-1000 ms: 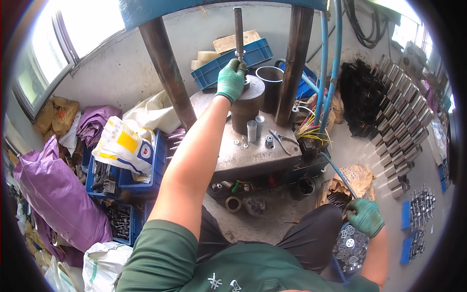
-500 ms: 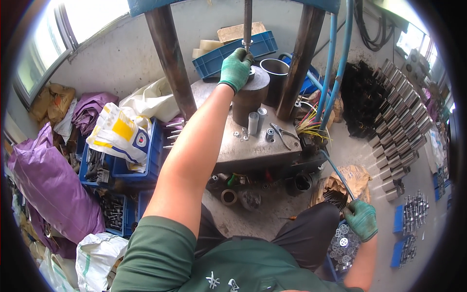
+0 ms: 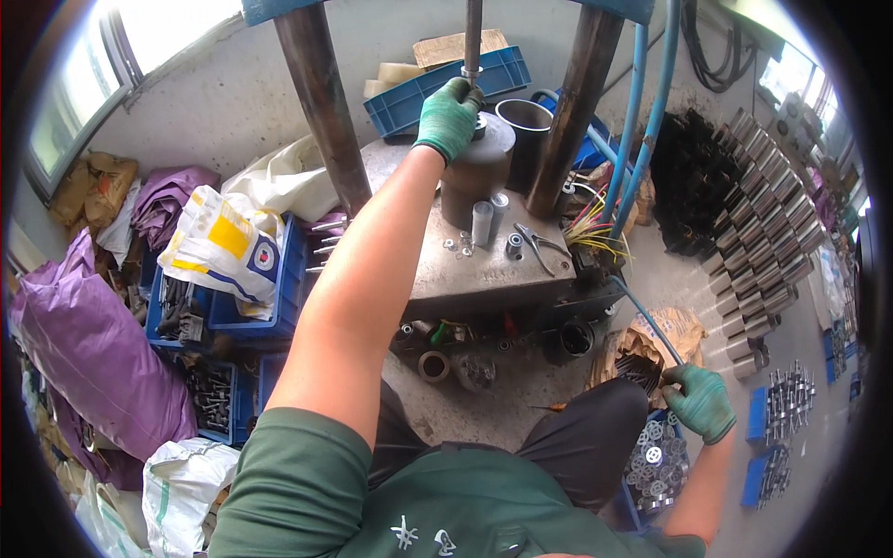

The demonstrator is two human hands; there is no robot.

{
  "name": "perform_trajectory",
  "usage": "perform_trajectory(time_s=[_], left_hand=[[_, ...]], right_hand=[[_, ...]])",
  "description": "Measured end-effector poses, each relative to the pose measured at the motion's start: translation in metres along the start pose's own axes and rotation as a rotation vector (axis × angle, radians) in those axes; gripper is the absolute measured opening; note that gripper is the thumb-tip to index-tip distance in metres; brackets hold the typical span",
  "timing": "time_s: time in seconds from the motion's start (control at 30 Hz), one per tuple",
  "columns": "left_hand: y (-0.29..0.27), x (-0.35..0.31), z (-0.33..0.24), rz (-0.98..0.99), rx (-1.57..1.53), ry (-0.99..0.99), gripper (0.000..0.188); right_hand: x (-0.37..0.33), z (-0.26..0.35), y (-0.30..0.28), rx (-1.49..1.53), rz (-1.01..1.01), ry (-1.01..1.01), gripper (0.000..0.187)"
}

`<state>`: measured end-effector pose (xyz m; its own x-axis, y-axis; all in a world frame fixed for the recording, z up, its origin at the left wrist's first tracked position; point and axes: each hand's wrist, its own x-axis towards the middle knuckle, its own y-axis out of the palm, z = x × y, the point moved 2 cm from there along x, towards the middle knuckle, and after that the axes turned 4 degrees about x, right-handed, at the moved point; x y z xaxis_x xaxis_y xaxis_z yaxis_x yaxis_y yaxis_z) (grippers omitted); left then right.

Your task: The person uses a vertical industrial press to assemble metal components, placing gears and shafts into a die and operating the press handle multiple times.

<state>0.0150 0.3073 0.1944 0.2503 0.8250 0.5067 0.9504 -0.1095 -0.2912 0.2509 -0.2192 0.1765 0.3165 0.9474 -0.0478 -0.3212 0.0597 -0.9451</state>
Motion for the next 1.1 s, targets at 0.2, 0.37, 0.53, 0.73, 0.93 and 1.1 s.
perform_trajectory(time_s=[0.2,0.37,0.53,0.73,0.93,1.1], left_hand=[[0.002,0.004,0.009,0.025,-0.052,-0.009,0.017],[0.001,0.000,0.002,0.034,-0.097,-0.051,0.019],[-0.004,0.001,0.007,0.046,-0.138,-0.050,0.026],[-0.002,0.006,0.013,0.096,-0.160,-0.064,0.025],[-0.001,0.005,0.009,0.080,-0.110,-0.033,0.026],[0.001,0.000,0.003,0.077,-0.090,-0.025,0.028]], right_hand=[[-0.001,-0.013,-0.003,0.091,-0.035,-0.028,0.032],[-0.011,-0.009,0.012,0.029,0.107,-0.009,0.025],[-0.002,-0.005,-0.002,0.114,0.040,-0.001,0.027],[0.098,-0.038,-0.070,0.310,-0.682,-0.270,0.034],[0.194,-0.055,-0.123,0.187,-0.913,-0.209,0.046],[0.155,-0.065,-0.101,0.194,-0.770,-0.127,0.047]])
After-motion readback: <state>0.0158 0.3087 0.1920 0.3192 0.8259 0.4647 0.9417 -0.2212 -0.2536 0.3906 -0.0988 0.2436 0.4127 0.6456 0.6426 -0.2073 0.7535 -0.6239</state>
